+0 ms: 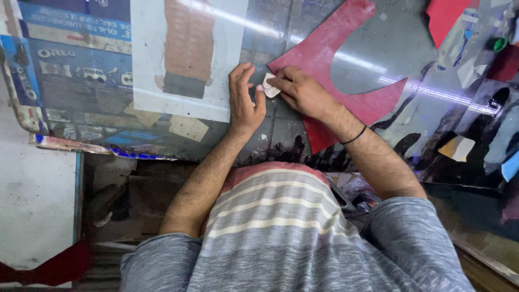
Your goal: The person repeatedly wipes red leather pieces on a metal workbench using a white cloth. They handle several cut leather pieces one at a time, wiping each surface and occasionally moving them aside. A green bottle is briefly handled but not used on the leather.
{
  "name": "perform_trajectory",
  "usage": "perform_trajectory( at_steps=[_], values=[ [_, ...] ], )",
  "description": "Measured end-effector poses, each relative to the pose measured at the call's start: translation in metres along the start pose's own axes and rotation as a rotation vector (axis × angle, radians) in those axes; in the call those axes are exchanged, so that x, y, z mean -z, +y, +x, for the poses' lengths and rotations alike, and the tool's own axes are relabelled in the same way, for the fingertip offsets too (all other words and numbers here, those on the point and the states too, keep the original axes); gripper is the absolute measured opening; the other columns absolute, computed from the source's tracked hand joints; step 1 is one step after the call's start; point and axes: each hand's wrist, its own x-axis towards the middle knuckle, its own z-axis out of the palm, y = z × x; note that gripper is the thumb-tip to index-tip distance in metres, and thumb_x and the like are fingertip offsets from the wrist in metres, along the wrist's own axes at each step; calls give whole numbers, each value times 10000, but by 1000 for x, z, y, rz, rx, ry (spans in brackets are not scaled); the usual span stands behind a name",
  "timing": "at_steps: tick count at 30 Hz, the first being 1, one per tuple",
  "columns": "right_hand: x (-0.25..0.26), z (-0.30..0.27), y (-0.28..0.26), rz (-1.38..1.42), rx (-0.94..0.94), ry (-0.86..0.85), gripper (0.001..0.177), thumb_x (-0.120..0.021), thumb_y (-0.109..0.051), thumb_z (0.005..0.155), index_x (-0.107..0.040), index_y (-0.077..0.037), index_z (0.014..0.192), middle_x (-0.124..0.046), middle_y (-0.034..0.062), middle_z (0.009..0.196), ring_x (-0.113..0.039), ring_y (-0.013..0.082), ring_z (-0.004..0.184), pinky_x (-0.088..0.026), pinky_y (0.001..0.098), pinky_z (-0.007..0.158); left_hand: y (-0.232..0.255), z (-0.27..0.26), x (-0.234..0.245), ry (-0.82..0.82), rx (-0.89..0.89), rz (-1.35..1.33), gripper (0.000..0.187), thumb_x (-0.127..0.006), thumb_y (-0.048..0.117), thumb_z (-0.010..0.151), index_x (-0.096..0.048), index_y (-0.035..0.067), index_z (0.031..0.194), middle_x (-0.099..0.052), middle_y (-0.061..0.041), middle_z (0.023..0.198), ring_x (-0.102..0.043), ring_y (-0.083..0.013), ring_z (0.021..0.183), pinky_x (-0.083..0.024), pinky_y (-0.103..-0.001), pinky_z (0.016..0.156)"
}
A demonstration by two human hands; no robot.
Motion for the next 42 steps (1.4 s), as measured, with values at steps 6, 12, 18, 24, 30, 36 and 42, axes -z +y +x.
perform_trajectory(
  at_steps=[6,12,18,24,30,36,42],
  values=[
    [19,-18,14,21,-497,487,286,-708,17,1007,-678,-25,1289,-630,170,1128,-681,320,1017,-560,392,879,11,3,4,11,-14,37,526,-583,-29,979,-418,82,1466,-445,-143,1481,-516,-273,1348,-550,-358,971],
    [4,-5,-4,55,-107,203,392,-700,27,893,-666,11,1282,-616,187,1117,-659,359,1017,-558,414,878,12,5,4,18,-17,27,539,-572,-41,965,-417,79,1467,-441,-141,1482,-509,-272,1355,-555,-344,970],
    [-14,25,-8,37,-186,184,390,-688,1,900,-660,25,1288,-607,214,1150,-647,360,1003,-557,411,870,10,3,4,59,-35,-1,561,-571,-60,946,-412,74,1467,-436,-154,1479,-504,-291,1348,-557,-337,949],
    [36,-13,41,-13,-267,389,294,-667,31,976,-688,-23,1265,-645,187,1154,-650,370,1061,-549,437,910,10,5,4,7,-19,21,557,-556,-61,942,-424,74,1465,-468,-131,1467,-565,-253,1288,-553,-350,954],
    [32,-89,1,-70,-242,169,428,-684,28,854,-672,3,1282,-605,202,1108,-640,379,985,-545,415,859,15,10,4,-62,-127,177,649,-519,-88,849,-445,72,1473,-596,-111,1368,-550,-285,1275,-459,-439,1107],
    [49,-106,-1,-17,-306,159,368,-694,34,894,-687,-31,1256,-624,173,1129,-651,357,1026,-542,409,893,5,10,-4,-114,-128,274,747,-525,-77,841,-389,95,1554,-652,-31,1352,-541,-233,1248,-410,-425,1117],
    [23,-73,-4,-10,-156,214,417,-665,59,866,-676,6,1280,-622,196,1139,-625,380,1037,-534,423,903,3,9,-5,-108,-149,315,794,-536,-75,840,-344,100,1589,-660,-37,1360,-540,-227,1212,-416,-412,1092]
  ],
)
